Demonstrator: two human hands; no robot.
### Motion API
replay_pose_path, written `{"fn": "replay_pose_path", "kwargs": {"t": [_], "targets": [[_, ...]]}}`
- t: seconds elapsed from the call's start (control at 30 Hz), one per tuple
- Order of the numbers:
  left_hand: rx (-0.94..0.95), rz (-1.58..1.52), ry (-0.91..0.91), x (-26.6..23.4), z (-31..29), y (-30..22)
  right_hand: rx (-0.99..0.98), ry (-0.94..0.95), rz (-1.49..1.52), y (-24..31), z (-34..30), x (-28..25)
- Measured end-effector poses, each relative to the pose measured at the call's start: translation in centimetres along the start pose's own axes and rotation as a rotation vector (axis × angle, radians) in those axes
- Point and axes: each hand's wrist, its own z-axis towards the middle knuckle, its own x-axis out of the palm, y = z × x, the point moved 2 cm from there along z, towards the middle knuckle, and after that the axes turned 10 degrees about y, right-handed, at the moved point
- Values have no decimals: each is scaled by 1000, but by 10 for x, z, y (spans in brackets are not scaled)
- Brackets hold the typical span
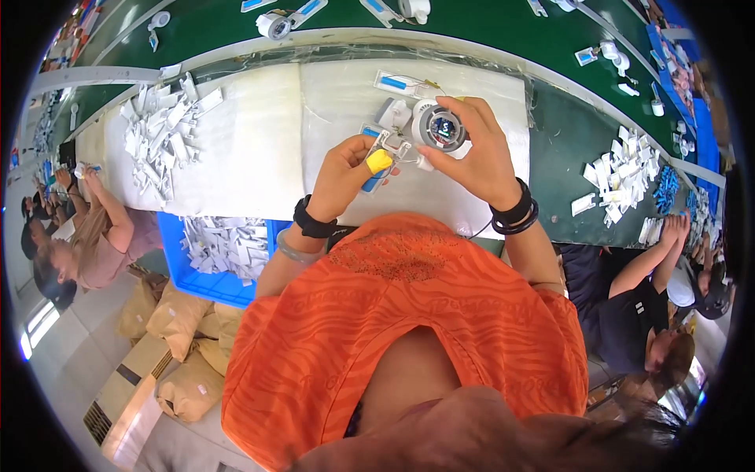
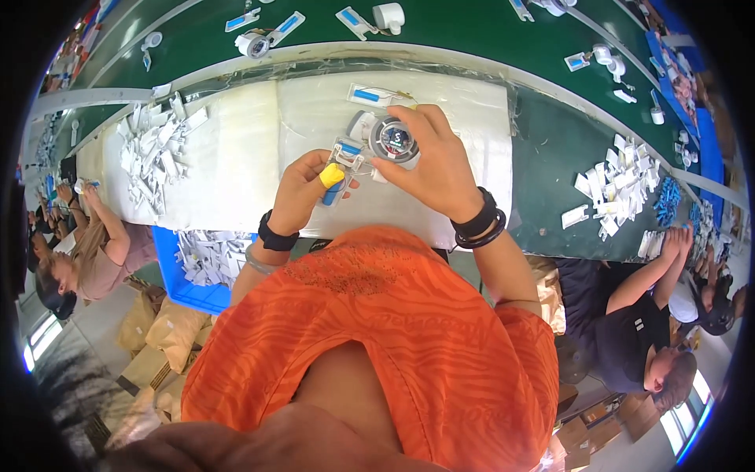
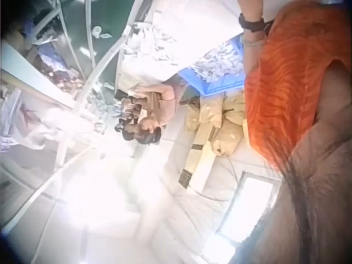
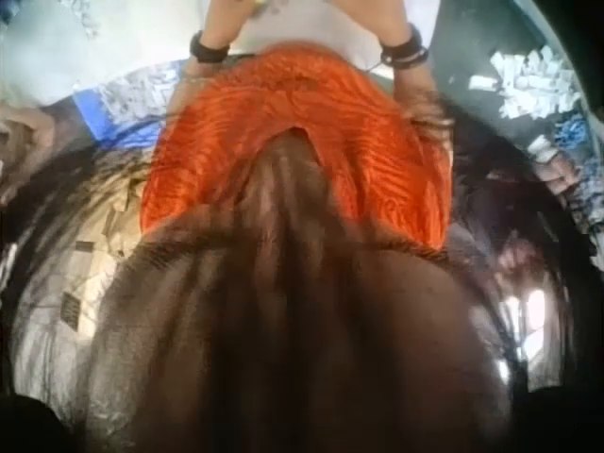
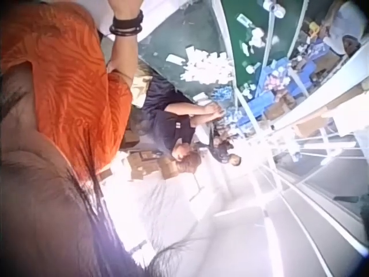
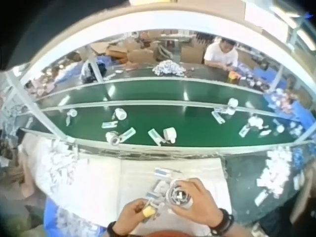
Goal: Assembling small plastic and electronic components at a factory workstation.
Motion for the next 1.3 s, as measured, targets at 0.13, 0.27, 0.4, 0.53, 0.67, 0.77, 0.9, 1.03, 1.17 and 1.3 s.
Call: {"fn": "replay_pose_path", "kwargs": {"t": [0.13, 0.27, 0.4, 0.53, 0.67, 0.77, 0.9, 1.03, 1.17, 1.3], "targets": [[8, -40, -31, -24, -10, -11, -6, 29, 12, 16, 23, 14], [25, 3, -18, -58, -20, -33, -48, 72, -16, 41, 57, 28], [28, 40, -1, -100, -25, -61, -115, 72, -52, 65, 99, 44], [27, 22, 0, -150, -30, -90, -150, 96, -96, 89, 145, 62], [82, 103, -15, -197, -25, -128, -171, 127, -102, 103, 192, 83], [30, 285, 45, -241, -13, -151, -100, 197, -19, 106, 237, 100], [46, 299, -11, -311, 18, -176, -165, 213, -46, 90, 316, 137], [94, 205, -80, -391, 56, -198, -115, 217, 196, 44, 400, 186], [272, 30, -256, -465, 96, -202, 122, 217, 269, -1, 443, 206], [302, 505, -967, -601, 125, -155, -142, 374, -247, -36, 437, 238]]}}
